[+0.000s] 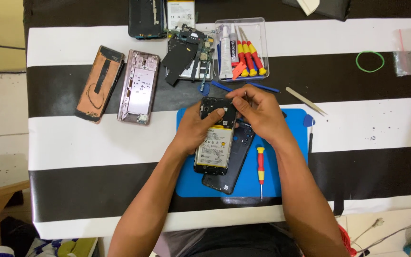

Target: Repairing internal components of a smartphone using a screwdriver and tweezers

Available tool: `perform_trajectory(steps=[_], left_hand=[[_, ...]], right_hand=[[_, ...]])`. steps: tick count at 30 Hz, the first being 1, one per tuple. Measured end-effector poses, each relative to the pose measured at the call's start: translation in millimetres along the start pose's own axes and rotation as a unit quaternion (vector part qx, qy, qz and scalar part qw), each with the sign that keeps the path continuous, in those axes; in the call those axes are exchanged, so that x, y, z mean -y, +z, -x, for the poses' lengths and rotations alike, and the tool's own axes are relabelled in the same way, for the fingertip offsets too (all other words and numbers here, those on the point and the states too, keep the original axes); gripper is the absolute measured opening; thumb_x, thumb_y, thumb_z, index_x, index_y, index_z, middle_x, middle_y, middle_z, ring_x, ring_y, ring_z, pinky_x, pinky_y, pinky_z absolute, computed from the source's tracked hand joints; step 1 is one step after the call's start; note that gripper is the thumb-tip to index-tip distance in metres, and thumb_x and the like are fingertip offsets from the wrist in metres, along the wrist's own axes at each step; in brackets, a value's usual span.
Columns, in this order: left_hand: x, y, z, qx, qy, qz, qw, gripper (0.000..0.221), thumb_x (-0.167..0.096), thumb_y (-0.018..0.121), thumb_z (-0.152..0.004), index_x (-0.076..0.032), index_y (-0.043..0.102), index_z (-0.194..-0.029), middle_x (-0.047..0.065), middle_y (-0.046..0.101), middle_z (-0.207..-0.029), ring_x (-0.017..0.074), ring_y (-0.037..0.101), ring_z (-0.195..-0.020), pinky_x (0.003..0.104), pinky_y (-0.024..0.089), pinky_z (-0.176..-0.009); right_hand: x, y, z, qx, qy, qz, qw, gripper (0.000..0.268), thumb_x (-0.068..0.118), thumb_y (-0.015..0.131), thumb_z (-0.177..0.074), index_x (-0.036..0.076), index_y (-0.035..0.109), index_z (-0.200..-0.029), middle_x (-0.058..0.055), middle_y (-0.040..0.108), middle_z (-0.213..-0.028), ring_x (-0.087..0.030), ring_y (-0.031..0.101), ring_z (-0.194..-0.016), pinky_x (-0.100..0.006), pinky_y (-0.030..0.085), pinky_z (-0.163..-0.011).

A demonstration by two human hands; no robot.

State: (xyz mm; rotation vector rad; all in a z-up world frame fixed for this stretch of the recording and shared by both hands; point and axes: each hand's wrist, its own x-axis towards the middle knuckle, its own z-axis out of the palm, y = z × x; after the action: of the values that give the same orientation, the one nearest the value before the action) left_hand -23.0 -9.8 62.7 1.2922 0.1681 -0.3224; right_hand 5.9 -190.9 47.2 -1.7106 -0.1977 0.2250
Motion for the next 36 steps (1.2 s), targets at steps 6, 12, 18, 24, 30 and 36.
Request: perform_trajectory(steps=[6, 12, 18, 24, 30, 36], left_hand=[[29, -20, -15, -0.048, 0.007, 0.011, 0.999, 0.018, -0.023, 0.079, -0.09, -0.006, 0.072, -0.09, 0.004, 0.071, -0.075, 0.0084, 0.064, -0.068, 0.024, 0.052, -0.062], [22, -16, -12, -0.067, -0.005, 0.051, 0.996, 0.018, -0.022, 0.078, -0.09, -0.006, 0.07, -0.09, 0.006, 0.069, -0.072, 0.0102, 0.066, -0.062, 0.026, 0.054, -0.058], [18, -17, -15, -0.074, -0.002, 0.1, 0.992, 0.015, -0.02, 0.077, -0.091, -0.007, 0.069, -0.091, 0.005, 0.07, -0.071, 0.01, 0.068, -0.06, 0.025, 0.055, -0.058], [22, -24, -21, -0.075, -0.008, 0.099, 0.992, 0.018, -0.023, 0.077, -0.09, -0.008, 0.069, -0.091, 0.004, 0.068, -0.07, 0.0114, 0.068, -0.058, 0.026, 0.057, -0.057], [9, -17, -16, -0.07, -0.003, 0.121, 0.99, 0.017, -0.021, 0.078, -0.09, -0.007, 0.068, -0.09, 0.004, 0.069, -0.069, 0.0106, 0.068, -0.058, 0.026, 0.057, -0.056], [-34, 2, -1, -0.101, -0.009, 0.113, 0.988, 0.02, -0.023, 0.075, -0.089, -0.005, 0.067, -0.09, 0.006, 0.07, -0.07, 0.0135, 0.07, -0.06, 0.03, 0.059, -0.059]], right_hand=[[-14, -5, 1, 0.034, -0.011, -0.001, 0.999, 0.031, 0.015, 0.076, -0.096, -0.002, 0.07, -0.122, -0.011, 0.064, -0.092, -0.017, 0.067, -0.081, -0.03, 0.057, -0.07], [-20, 2, 0, 0.084, -0.042, -0.008, 0.996, 0.025, 0.01, 0.071, -0.099, 0.003, 0.069, -0.123, -0.007, 0.056, -0.098, -0.014, 0.056, -0.095, -0.032, 0.052, -0.085], [-23, 12, 1, 0.085, 0.016, -0.08, 0.993, 0.032, 0.009, 0.065, -0.102, 0.003, 0.065, -0.133, -0.003, 0.058, -0.098, -0.008, 0.054, -0.077, -0.026, 0.054, -0.068], [-14, 19, -3, 0.049, 0.012, -0.081, 0.995, 0.033, 0.004, 0.07, -0.098, 0.005, 0.068, -0.131, -0.001, 0.061, -0.096, -0.007, 0.056, -0.078, -0.022, 0.053, -0.066], [-2, 8, 0, 0.042, 0.043, -0.082, 0.995, 0.037, 0.018, 0.075, -0.096, 0.008, 0.07, -0.131, -0.002, 0.066, -0.096, -0.004, 0.058, -0.072, -0.022, 0.052, -0.056], [-7, -53, 3, -0.051, -0.016, -0.204, 0.977, 0.047, 0.016, 0.063, -0.094, -0.005, 0.06, -0.136, -0.024, 0.07, -0.123, -0.009, 0.062, -0.07, -0.019, 0.047, -0.056]])
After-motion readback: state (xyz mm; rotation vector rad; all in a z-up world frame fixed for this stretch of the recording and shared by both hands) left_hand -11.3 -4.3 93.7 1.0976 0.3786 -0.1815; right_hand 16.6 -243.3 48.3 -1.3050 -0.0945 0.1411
